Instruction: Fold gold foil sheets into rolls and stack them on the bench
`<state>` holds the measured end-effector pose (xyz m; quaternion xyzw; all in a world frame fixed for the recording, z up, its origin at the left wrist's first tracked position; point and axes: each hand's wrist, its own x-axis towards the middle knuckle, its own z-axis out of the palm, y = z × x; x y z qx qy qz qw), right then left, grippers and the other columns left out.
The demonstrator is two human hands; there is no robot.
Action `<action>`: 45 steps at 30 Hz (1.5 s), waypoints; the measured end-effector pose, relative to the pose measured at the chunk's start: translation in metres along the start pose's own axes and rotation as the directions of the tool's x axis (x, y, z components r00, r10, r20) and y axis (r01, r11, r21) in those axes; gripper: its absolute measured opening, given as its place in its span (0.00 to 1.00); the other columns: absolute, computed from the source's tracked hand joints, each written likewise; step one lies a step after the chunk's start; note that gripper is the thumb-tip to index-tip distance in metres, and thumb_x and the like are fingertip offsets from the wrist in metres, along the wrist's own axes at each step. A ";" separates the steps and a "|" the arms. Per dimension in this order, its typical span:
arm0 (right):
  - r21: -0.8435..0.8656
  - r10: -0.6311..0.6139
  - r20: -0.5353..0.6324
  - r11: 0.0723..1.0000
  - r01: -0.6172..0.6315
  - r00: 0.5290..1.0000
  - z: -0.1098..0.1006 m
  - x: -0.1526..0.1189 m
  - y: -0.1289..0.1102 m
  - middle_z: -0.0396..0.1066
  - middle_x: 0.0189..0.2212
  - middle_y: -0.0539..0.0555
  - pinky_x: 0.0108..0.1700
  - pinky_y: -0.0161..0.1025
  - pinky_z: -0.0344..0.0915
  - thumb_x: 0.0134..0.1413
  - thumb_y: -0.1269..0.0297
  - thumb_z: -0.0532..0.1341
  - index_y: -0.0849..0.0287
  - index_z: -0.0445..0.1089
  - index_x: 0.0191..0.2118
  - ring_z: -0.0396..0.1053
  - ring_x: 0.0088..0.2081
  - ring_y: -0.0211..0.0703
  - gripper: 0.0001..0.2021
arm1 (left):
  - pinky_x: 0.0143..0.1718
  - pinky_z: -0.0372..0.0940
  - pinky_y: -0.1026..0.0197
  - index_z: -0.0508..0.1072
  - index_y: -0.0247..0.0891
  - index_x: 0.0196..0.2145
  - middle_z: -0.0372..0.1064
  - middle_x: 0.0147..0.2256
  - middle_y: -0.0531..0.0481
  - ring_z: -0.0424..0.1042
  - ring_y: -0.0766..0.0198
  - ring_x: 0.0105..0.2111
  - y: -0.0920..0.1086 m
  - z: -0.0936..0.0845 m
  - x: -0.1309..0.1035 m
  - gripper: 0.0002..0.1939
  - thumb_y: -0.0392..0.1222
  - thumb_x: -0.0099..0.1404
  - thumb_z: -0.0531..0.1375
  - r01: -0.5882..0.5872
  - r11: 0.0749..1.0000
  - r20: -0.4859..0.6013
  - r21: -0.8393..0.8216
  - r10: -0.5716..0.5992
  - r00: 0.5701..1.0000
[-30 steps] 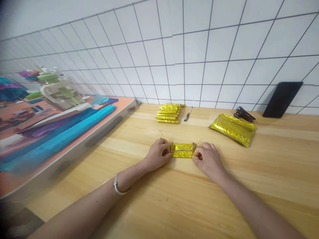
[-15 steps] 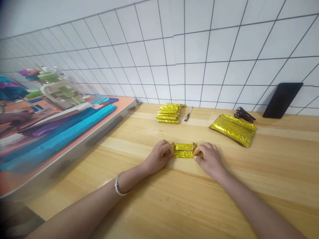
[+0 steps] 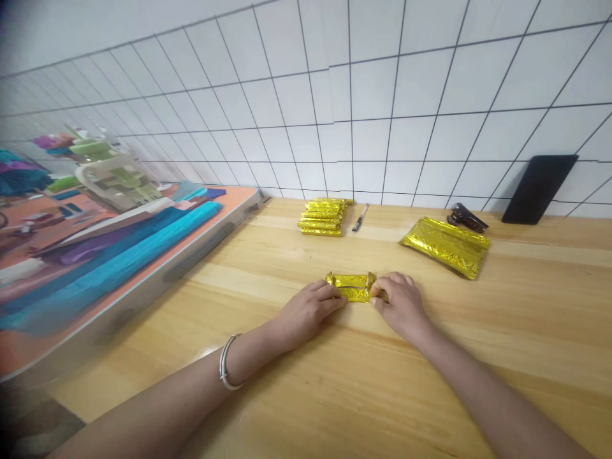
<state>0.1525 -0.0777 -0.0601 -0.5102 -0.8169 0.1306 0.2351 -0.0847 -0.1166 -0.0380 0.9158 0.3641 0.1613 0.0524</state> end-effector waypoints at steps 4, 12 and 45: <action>0.003 -0.022 -0.006 1.000 0.022 1.000 -0.001 -0.002 -0.001 0.70 0.35 0.52 0.44 0.44 0.55 0.47 0.65 0.60 0.54 0.70 0.30 0.63 0.40 0.46 0.03 | 0.47 0.61 0.55 0.68 0.34 0.46 0.63 0.44 0.43 0.62 0.57 0.44 0.009 -0.001 0.000 0.14 0.32 0.65 0.50 0.011 0.996 0.054 0.086 -0.015 0.998; -0.014 -0.069 -0.024 0.998 0.069 0.997 -0.002 -0.004 -0.001 0.70 0.34 0.52 0.42 0.43 0.58 0.49 0.66 0.59 0.54 0.71 0.31 0.63 0.39 0.46 0.04 | 0.47 0.61 0.55 0.64 0.34 0.50 0.63 0.41 0.44 0.61 0.56 0.43 0.014 -0.005 -0.002 0.16 0.33 0.64 0.50 -0.014 0.987 0.117 0.158 -0.005 0.993; -0.423 -0.256 0.246 0.840 0.341 0.935 -0.026 -0.033 -0.037 0.71 0.47 0.55 0.51 0.44 0.64 0.48 0.82 0.51 0.57 0.70 0.48 0.70 0.46 0.43 0.23 | 0.40 0.59 0.57 0.67 0.37 0.45 0.68 0.38 0.46 0.65 0.59 0.39 0.018 -0.023 -0.014 0.11 0.35 0.66 0.50 0.022 0.965 0.160 0.262 -0.066 0.985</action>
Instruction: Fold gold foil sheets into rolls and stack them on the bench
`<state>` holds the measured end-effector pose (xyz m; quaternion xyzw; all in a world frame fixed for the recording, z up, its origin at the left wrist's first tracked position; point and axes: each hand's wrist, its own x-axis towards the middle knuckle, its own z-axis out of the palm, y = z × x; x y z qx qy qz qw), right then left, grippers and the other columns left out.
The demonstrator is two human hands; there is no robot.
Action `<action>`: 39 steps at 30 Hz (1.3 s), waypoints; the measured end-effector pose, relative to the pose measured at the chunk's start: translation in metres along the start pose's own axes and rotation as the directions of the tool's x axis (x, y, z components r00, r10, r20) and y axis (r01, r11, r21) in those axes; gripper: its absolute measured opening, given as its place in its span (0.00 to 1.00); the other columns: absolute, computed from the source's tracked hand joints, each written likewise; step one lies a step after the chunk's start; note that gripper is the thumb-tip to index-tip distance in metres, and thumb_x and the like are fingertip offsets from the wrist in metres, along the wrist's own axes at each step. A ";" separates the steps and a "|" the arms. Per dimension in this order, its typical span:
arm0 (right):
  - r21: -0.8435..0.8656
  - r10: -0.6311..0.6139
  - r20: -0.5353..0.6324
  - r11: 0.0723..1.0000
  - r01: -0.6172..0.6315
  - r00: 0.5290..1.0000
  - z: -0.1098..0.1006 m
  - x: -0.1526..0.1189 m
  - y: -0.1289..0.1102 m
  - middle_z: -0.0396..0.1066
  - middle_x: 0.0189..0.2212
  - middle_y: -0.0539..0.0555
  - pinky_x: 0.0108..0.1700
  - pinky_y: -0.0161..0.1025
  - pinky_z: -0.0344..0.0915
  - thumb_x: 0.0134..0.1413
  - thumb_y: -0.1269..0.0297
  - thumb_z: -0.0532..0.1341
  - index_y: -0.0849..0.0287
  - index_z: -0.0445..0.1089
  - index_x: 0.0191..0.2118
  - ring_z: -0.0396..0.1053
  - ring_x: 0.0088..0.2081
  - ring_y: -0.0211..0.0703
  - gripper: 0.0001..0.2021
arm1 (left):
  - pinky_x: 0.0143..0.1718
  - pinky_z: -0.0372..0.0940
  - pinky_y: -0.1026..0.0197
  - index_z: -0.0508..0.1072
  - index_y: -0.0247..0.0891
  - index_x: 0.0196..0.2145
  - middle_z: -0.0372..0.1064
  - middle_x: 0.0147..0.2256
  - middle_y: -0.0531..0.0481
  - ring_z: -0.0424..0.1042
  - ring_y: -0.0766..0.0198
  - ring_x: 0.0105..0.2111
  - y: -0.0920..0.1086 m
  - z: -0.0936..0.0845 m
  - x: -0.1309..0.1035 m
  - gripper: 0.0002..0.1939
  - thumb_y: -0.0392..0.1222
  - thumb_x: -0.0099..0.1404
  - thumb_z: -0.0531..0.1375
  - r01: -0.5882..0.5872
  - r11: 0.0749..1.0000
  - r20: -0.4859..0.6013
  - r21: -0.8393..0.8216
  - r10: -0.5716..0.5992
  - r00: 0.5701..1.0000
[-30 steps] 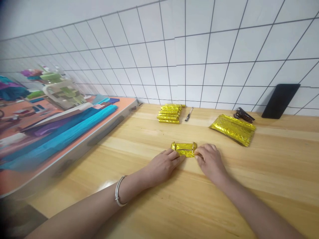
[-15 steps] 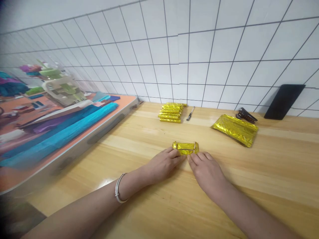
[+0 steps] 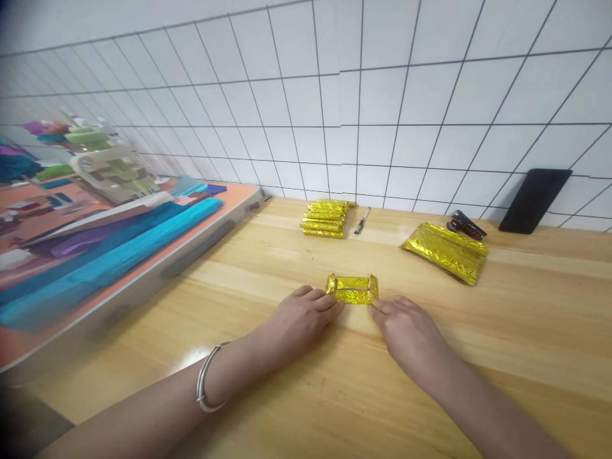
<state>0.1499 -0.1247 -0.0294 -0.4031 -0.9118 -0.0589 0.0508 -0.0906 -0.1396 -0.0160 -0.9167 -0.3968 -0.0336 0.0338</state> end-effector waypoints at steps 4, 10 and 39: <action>0.031 -0.032 -0.065 0.999 0.034 0.997 -0.001 0.002 0.005 0.74 0.44 0.53 0.56 0.53 0.54 0.52 0.80 0.52 0.53 0.71 0.45 0.69 0.47 0.44 0.20 | 0.38 0.58 0.58 0.68 0.35 0.41 0.70 0.37 0.45 0.68 0.60 0.36 0.003 -0.002 -0.001 0.09 0.33 0.65 0.51 0.006 1.000 -0.004 0.017 -0.006 1.000; 0.163 -0.012 -0.137 0.986 0.035 0.990 -0.002 0.005 0.022 0.76 0.39 0.48 0.54 0.54 0.54 0.55 0.69 0.56 0.45 0.74 0.40 0.68 0.46 0.45 0.13 | 0.39 0.58 0.62 0.70 0.39 0.35 0.70 0.30 0.51 0.69 0.66 0.33 -0.023 0.008 0.000 0.08 0.34 0.65 0.52 0.006 0.987 -0.062 -0.158 -0.016 0.998; 0.031 -0.015 -0.325 0.999 0.027 0.946 0.031 0.011 0.018 0.71 0.36 0.57 0.43 0.42 0.63 0.58 0.73 0.51 0.59 0.71 0.38 0.66 0.41 0.46 0.11 | 0.39 0.64 0.61 0.67 0.36 0.40 0.66 0.35 0.47 0.65 0.63 0.38 -0.030 0.030 0.009 0.11 0.31 0.64 0.48 -0.049 0.982 -0.218 -0.181 0.008 0.976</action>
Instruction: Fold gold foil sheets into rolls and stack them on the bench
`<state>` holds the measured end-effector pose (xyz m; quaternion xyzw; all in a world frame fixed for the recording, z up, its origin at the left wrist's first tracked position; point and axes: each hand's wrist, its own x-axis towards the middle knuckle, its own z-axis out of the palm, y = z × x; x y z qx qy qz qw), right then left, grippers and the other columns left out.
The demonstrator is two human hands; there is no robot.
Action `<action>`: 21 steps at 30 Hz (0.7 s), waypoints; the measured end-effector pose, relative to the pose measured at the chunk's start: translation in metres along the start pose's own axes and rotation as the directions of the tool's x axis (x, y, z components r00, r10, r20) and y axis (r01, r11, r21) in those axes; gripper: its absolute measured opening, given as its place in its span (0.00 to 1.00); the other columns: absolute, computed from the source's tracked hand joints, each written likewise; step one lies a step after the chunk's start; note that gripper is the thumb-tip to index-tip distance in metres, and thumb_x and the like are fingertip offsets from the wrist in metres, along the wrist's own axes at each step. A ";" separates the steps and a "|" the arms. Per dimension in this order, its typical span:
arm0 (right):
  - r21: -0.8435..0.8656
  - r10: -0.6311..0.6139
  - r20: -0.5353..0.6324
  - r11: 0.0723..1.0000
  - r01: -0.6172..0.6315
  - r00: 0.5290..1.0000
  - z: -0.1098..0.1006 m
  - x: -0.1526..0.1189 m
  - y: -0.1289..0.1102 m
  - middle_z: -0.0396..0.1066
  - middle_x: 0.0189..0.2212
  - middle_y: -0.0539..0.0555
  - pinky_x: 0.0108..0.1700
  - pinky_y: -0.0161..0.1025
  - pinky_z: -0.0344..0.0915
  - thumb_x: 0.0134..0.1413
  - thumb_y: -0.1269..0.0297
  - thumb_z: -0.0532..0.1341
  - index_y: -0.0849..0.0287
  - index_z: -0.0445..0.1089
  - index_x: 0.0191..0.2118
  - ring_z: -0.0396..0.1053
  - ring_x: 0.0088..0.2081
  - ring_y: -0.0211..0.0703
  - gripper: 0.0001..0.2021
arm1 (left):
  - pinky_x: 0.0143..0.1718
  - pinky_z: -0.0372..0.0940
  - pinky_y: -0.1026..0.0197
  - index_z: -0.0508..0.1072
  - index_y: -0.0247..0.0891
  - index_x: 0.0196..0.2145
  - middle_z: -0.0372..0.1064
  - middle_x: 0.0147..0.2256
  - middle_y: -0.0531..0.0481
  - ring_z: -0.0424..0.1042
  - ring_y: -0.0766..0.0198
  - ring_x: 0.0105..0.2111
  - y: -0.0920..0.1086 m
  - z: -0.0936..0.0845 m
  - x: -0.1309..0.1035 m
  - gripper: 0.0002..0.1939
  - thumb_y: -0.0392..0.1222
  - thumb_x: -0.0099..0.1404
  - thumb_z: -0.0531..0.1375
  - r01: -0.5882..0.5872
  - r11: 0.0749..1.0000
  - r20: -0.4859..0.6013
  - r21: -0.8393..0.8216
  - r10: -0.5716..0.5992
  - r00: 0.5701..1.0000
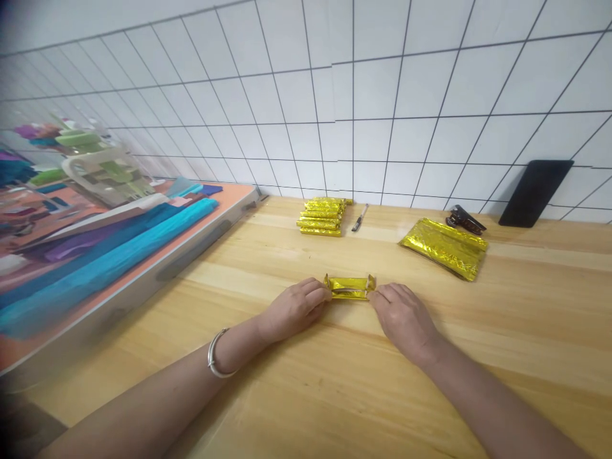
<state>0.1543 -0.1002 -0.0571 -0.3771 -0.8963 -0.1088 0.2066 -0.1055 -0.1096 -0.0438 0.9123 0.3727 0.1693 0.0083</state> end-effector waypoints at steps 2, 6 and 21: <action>0.026 0.017 -0.017 1.000 -0.016 1.000 0.001 0.000 0.002 0.71 0.36 0.57 0.44 0.42 0.63 0.58 0.73 0.51 0.60 0.71 0.37 0.66 0.40 0.45 0.11 | 0.40 0.64 0.61 0.67 0.36 0.41 0.66 0.35 0.47 0.65 0.62 0.38 0.001 -0.002 -0.001 0.10 0.32 0.65 0.48 -0.008 1.000 0.000 0.007 0.008 1.000; 0.114 0.050 -0.052 0.992 -0.044 0.997 0.002 -0.001 0.006 0.71 0.36 0.56 0.44 0.41 0.64 0.59 0.71 0.52 0.60 0.70 0.38 0.67 0.39 0.43 0.10 | 0.42 0.63 0.60 0.67 0.37 0.43 0.67 0.36 0.46 0.65 0.62 0.40 0.003 -0.006 -0.002 0.11 0.33 0.66 0.48 0.004 0.999 0.000 0.043 -0.004 1.000; 0.155 -0.015 0.033 0.988 0.010 0.999 -0.014 -0.001 -0.001 0.69 0.38 0.57 0.43 0.44 0.67 0.59 0.71 0.52 0.58 0.69 0.40 0.66 0.42 0.45 0.09 | 0.38 0.65 0.64 0.74 0.40 0.38 0.65 0.38 0.48 0.67 0.66 0.37 0.000 0.002 -0.010 0.10 0.36 0.65 0.52 0.183 0.964 -0.101 -0.192 -0.205 0.973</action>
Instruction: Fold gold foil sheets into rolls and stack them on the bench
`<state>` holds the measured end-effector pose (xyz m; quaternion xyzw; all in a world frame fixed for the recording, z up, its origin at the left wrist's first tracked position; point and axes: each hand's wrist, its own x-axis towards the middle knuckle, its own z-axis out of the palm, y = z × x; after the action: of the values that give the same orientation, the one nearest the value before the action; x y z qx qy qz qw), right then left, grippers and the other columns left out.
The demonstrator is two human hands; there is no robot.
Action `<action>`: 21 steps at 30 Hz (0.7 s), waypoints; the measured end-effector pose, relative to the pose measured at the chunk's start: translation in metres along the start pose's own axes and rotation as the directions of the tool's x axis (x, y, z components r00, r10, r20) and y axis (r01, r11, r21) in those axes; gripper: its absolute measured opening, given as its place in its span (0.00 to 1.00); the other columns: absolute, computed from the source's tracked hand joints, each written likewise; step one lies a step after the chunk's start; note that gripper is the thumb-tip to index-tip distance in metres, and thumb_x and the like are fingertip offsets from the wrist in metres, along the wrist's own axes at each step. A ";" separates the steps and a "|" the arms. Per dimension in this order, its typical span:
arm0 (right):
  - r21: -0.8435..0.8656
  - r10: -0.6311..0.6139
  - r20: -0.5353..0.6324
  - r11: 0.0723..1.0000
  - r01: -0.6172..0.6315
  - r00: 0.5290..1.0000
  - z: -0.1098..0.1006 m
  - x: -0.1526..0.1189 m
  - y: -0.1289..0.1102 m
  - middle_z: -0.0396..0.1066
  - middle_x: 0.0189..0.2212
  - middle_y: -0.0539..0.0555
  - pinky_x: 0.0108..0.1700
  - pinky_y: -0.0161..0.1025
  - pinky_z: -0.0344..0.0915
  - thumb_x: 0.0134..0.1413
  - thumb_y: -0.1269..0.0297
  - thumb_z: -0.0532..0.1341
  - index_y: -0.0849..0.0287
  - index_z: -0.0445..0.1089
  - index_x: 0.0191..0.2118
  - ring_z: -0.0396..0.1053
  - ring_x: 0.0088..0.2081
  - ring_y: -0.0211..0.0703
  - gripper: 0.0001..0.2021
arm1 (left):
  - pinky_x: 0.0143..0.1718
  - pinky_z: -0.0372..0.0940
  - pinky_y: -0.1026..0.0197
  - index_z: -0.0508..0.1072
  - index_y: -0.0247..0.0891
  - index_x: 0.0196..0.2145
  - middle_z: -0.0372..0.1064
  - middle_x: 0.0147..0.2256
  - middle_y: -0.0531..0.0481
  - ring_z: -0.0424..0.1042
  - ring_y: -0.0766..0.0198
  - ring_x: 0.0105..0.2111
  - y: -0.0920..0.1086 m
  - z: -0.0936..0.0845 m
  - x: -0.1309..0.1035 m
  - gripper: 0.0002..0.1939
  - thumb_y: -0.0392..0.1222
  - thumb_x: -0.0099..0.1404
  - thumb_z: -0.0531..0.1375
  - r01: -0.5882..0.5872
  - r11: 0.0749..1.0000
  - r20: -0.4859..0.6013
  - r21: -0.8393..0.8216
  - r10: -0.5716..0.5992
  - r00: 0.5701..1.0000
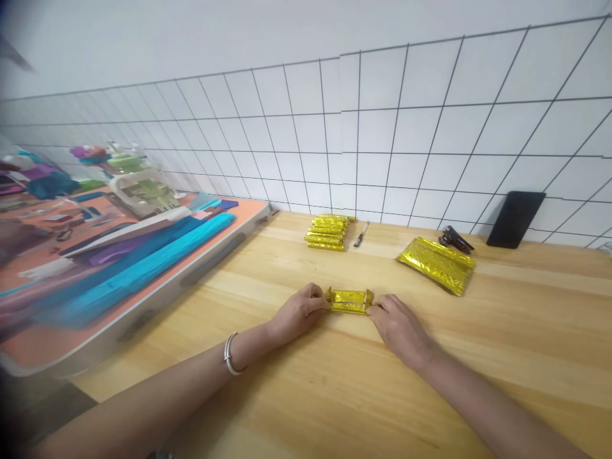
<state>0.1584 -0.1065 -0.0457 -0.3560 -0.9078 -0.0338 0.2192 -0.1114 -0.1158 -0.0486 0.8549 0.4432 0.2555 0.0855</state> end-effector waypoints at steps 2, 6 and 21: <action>-0.007 -0.001 -0.020 1.000 0.001 1.000 0.002 -0.001 0.002 0.67 0.46 0.59 0.48 0.48 0.66 0.59 0.72 0.52 0.57 0.68 0.42 0.65 0.48 0.46 0.10 | 0.42 0.65 0.62 0.74 0.40 0.37 0.65 0.42 0.46 0.67 0.65 0.41 0.001 -0.001 -0.001 0.10 0.36 0.65 0.53 -0.002 1.000 -0.029 -0.030 0.001 1.000; 0.021 -0.016 -0.022 1.000 0.016 1.000 0.009 -0.001 0.007 0.62 0.55 0.59 0.54 0.49 0.64 0.58 0.73 0.51 0.58 0.67 0.41 0.61 0.55 0.46 0.10 | 0.48 0.64 0.59 0.73 0.39 0.38 0.66 0.49 0.45 0.67 0.62 0.47 0.005 0.000 -0.002 0.10 0.34 0.65 0.53 -0.009 0.999 -0.038 -0.053 0.007 0.999; -0.005 -0.043 0.148 0.999 0.044 0.988 0.018 -0.004 0.018 0.61 0.56 0.63 0.58 0.49 0.58 0.57 0.75 0.50 0.64 0.61 0.54 0.57 0.58 0.47 0.19 | 0.57 0.56 0.54 0.60 0.36 0.54 0.64 0.53 0.43 0.58 0.60 0.57 0.006 -0.003 -0.004 0.19 0.30 0.65 0.49 -0.108 0.991 0.164 0.076 0.094 0.982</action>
<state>0.1661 -0.0913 -0.0655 -0.3386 -0.9289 -0.0158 0.1489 -0.1110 -0.1226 -0.0451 0.8970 0.4012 0.1711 0.0717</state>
